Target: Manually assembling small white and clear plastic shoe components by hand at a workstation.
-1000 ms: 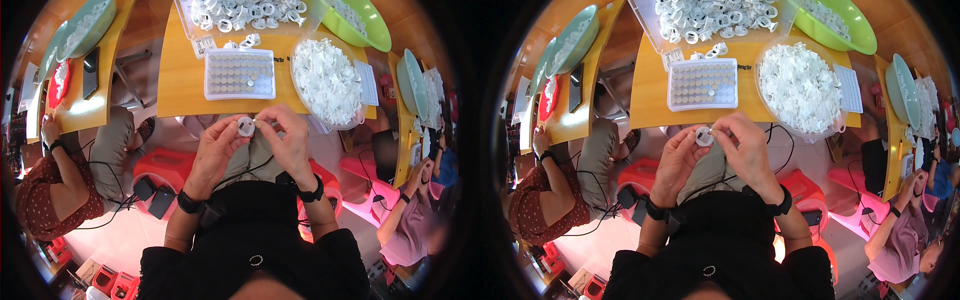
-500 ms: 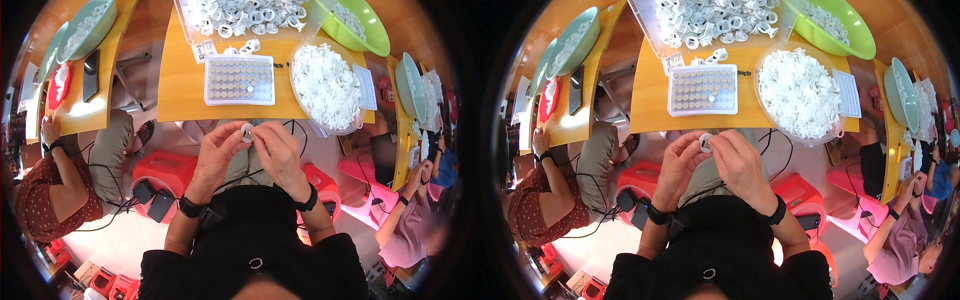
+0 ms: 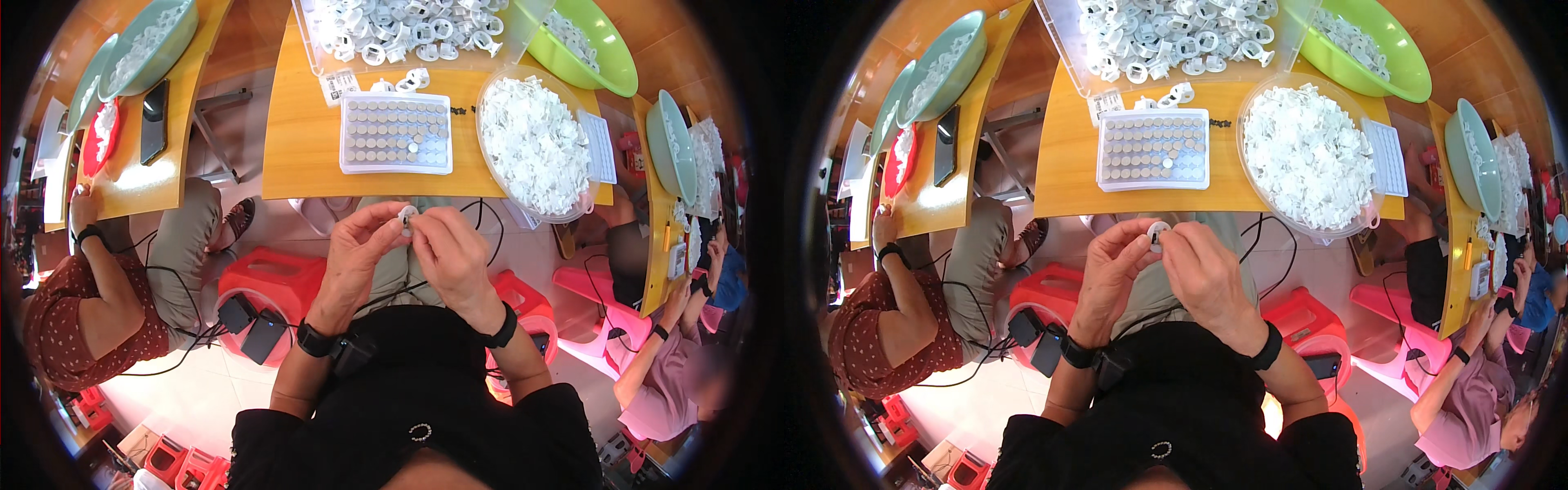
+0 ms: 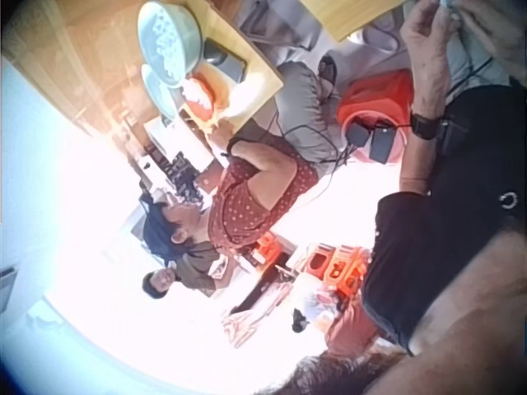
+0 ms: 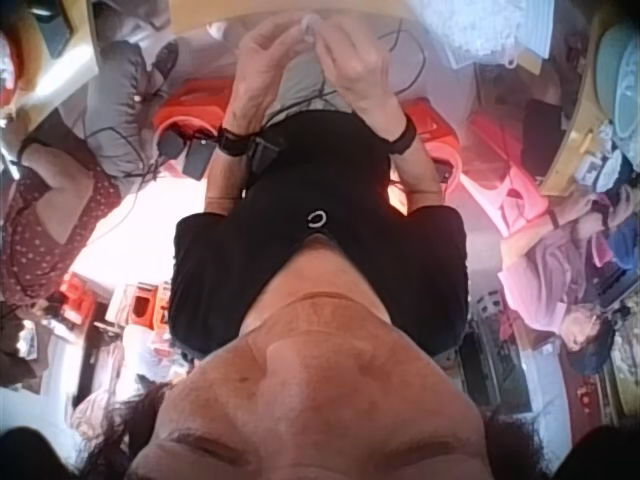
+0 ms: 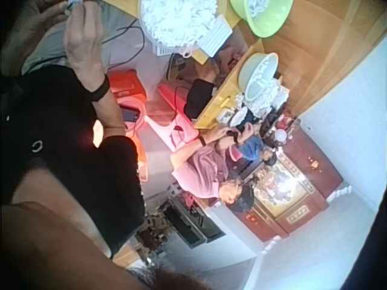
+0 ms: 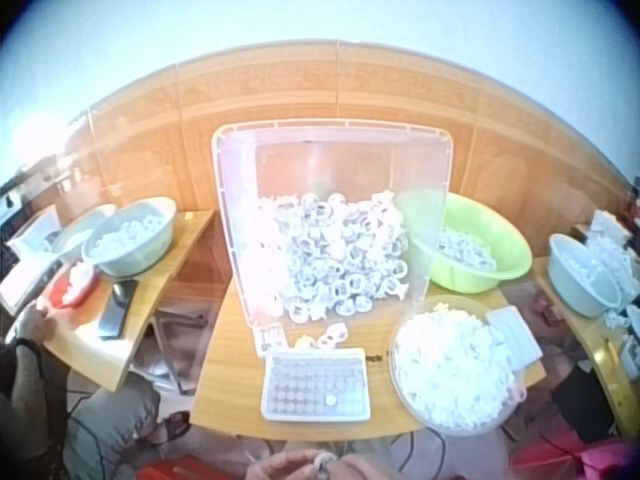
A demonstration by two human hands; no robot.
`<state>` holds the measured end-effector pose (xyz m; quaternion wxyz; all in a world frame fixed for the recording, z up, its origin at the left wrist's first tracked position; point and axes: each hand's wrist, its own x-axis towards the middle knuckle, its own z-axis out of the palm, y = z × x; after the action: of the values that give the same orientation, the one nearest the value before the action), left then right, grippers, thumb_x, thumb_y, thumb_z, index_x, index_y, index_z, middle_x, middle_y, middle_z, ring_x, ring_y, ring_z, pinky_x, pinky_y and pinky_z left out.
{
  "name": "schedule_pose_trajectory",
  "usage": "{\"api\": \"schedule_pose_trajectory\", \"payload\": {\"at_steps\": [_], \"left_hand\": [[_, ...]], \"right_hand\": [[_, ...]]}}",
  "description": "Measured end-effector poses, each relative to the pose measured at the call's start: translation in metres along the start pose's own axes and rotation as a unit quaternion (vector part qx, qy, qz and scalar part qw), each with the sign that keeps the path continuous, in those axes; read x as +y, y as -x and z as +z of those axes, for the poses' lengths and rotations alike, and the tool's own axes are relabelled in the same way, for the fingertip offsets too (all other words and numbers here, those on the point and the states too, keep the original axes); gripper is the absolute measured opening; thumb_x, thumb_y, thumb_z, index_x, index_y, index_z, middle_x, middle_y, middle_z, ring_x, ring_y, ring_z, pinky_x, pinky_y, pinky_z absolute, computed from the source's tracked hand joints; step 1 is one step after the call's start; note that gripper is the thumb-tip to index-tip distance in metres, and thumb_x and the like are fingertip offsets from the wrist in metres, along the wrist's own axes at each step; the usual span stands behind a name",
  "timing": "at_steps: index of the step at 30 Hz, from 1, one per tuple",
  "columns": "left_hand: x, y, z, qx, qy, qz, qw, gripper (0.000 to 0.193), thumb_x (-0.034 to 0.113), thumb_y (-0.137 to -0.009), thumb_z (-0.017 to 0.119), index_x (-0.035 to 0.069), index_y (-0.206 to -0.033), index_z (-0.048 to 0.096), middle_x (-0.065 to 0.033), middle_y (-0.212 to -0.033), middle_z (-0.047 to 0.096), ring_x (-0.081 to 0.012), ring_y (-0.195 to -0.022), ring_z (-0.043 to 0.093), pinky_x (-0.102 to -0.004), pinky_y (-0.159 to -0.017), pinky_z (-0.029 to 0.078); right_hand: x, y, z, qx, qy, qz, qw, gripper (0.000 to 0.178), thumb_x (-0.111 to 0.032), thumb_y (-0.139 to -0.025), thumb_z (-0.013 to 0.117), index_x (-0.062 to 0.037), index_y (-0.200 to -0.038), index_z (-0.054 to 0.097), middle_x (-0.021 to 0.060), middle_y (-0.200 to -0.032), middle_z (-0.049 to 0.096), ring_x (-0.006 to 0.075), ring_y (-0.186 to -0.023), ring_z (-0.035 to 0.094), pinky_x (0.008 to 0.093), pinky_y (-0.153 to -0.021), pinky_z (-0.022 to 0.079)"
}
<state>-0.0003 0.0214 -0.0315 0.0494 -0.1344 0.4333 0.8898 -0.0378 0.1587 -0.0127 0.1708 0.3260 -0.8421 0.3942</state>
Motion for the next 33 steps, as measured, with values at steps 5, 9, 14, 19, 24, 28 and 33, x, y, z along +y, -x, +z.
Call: {"api": "schedule_pose_trajectory", "payload": {"at_steps": [5,9,14,19,24,28,33], "left_hand": [[-0.003,0.0,-0.005,-0.001,0.016,-0.011,1.0,0.021,0.007,-0.086,0.058,0.0,-0.106,0.06,-0.008,-0.103,0.062,-0.0133,-0.092,0.059,-0.0285,-0.08,0.051],[-0.006,0.001,-0.007,-0.007,0.021,-0.019,1.0,0.021,0.007,-0.085,0.06,0.0,-0.105,0.061,-0.0076,-0.102,0.062,-0.0127,-0.091,0.06,-0.0282,-0.08,0.052],[-0.006,0.0,-0.007,-0.016,0.019,-0.026,0.999,0.021,0.007,-0.084,0.06,0.0,-0.105,0.061,-0.0074,-0.101,0.062,-0.0127,-0.091,0.06,-0.028,-0.08,0.052],[-0.007,-0.002,-0.006,-0.028,0.008,-0.016,0.999,0.022,0.008,-0.086,0.057,-0.001,-0.107,0.059,-0.0081,-0.103,0.061,-0.0137,-0.092,0.059,-0.0291,-0.08,0.051],[-0.004,-0.001,-0.005,-0.033,0.003,-0.004,0.999,0.023,0.008,-0.087,0.057,-0.002,-0.107,0.058,-0.0081,-0.103,0.061,-0.0138,-0.093,0.059,-0.0297,-0.08,0.052],[-0.006,0.001,-0.008,-0.032,0.006,-0.005,0.999,0.022,0.009,-0.086,0.057,-0.002,-0.106,0.058,-0.0083,-0.102,0.061,-0.0138,-0.093,0.059,-0.0299,-0.08,0.052],[-0.001,-0.002,-0.004,-0.062,0.021,-0.003,0.998,0.023,0.005,-0.084,0.06,-0.001,-0.106,0.06,-0.0091,-0.101,0.062,-0.0154,-0.093,0.06,-0.0302,-0.082,0.051]], "right_hand": [[0.006,0.0,-0.001,-0.037,-0.088,0.075,0.993,0.014,0.007,-0.07,0.061,0.0004,-0.082,0.057,0.0096,-0.076,0.053,0.0256,-0.065,0.057,0.0307,-0.056,0.047],[0.006,-0.002,-0.004,-0.061,-0.21,0.189,0.957,0.008,0.007,-0.073,0.061,0.001,-0.078,0.059,0.0089,-0.074,0.054,0.02,-0.063,0.058,0.0264,-0.054,0.046],[0.009,-0.003,-0.006,-0.063,-0.281,0.284,0.915,0.008,0.006,-0.073,0.062,0.0013,-0.079,0.06,0.0074,-0.073,0.055,0.0143,-0.062,0.058,0.0242,-0.053,0.047],[0.006,-0.006,-0.01,-0.065,-0.247,0.265,0.93,0.008,0.006,-0.074,0.062,0.0018,-0.08,0.06,0.0075,-0.073,0.055,0.0148,-0.06,0.057,0.0246,-0.053,0.046],[0.007,-0.004,-0.01,-0.077,-0.189,0.184,0.962,0.009,0.006,-0.075,0.062,0.0016,-0.082,0.06,0.0089,-0.075,0.054,0.0166,-0.063,0.057,0.0273,-0.053,0.044],[0.009,-0.003,-0.009,-0.095,-0.194,0.188,0.958,0.009,0.006,-0.075,0.062,0.0011,-0.082,0.06,0.0082,-0.075,0.054,0.0152,-0.064,0.057,0.0254,-0.054,0.045],[0.016,-0.003,-0.007,-0.066,-0.421,0.35,0.834,0.01,0.004,-0.075,0.064,-0.0002,-0.079,0.057,-0.0001,-0.075,0.053,0.0063,-0.068,0.054,0.0184,-0.058,0.045]]}}
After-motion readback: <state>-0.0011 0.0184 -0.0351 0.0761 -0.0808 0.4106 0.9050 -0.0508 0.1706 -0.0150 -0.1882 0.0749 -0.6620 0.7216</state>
